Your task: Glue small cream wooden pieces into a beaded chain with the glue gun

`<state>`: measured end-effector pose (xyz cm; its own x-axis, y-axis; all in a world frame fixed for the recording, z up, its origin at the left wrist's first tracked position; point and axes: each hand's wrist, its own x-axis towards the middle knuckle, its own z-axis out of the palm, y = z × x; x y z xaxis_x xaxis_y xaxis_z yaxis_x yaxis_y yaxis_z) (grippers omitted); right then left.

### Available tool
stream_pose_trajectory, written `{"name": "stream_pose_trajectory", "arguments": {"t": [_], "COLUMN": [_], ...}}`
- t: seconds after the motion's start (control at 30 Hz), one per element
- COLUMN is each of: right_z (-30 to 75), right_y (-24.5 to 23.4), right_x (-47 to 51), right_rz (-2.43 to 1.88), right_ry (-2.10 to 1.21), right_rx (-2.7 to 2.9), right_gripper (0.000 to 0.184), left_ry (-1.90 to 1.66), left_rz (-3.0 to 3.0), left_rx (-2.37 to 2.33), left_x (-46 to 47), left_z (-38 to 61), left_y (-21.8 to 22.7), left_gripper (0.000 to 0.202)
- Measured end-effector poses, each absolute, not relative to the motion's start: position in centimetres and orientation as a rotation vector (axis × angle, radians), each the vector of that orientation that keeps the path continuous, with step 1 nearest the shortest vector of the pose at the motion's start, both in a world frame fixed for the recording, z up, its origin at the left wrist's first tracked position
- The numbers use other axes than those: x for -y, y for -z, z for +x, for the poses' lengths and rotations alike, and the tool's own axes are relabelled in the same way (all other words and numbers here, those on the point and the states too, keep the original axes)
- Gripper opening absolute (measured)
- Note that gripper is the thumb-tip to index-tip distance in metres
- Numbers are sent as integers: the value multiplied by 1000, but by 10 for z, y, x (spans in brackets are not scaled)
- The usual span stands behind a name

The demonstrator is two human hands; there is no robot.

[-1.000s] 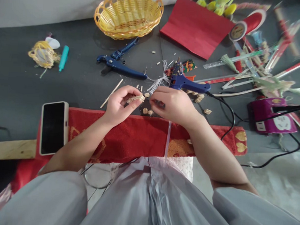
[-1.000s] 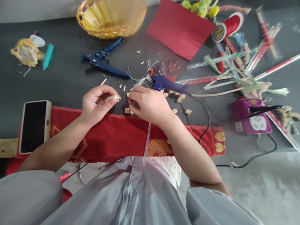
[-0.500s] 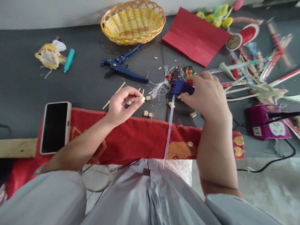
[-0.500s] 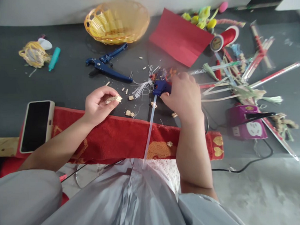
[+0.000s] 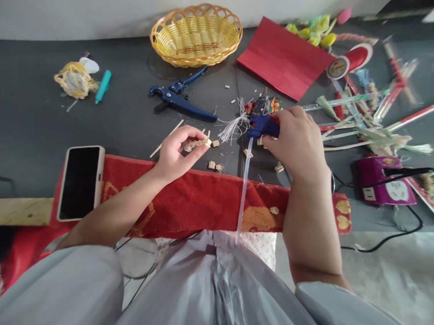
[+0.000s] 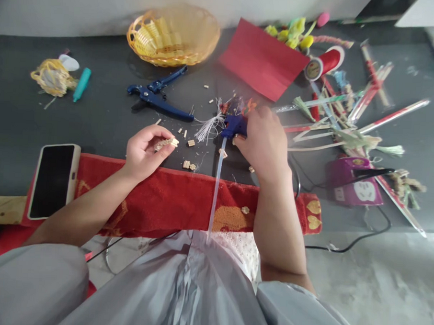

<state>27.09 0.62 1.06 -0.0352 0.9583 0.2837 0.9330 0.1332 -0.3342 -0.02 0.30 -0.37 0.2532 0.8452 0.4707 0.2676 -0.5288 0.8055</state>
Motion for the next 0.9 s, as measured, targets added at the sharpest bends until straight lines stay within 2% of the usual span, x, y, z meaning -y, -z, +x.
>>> {"name": "stream_pose_trajectory", "arguments": {"t": [0.2, 0.33, 0.47, 0.7, 0.9], "right_z": [264, 260, 260, 268, 265], "right_y": [-32, -35, -30, -21, -19], "right_x": [-4, -1, -2, -10, -16], "right_rz": [-1908, -1853, -1764, -1662, -1540], "right_ry": [-113, -164, -226, -540, -831], "right_rx": [1919, 1932, 1909, 1611, 1324], "right_gripper": [34, 40, 38, 22, 27], "left_ry": [-1258, -1250, -1273, -1268, -1261], "left_rz": [1881, 1879, 1868, 1863, 1864], "left_rx": [-1073, -1082, -1064, -1056, -1038], "left_x": [-4, -3, -3, -2, -1], "left_z": [-2, -2, -2, -2, -2], "left_y": [5, 5, 5, 5, 5], "left_gripper": [32, 31, 28, 28, 26]}}
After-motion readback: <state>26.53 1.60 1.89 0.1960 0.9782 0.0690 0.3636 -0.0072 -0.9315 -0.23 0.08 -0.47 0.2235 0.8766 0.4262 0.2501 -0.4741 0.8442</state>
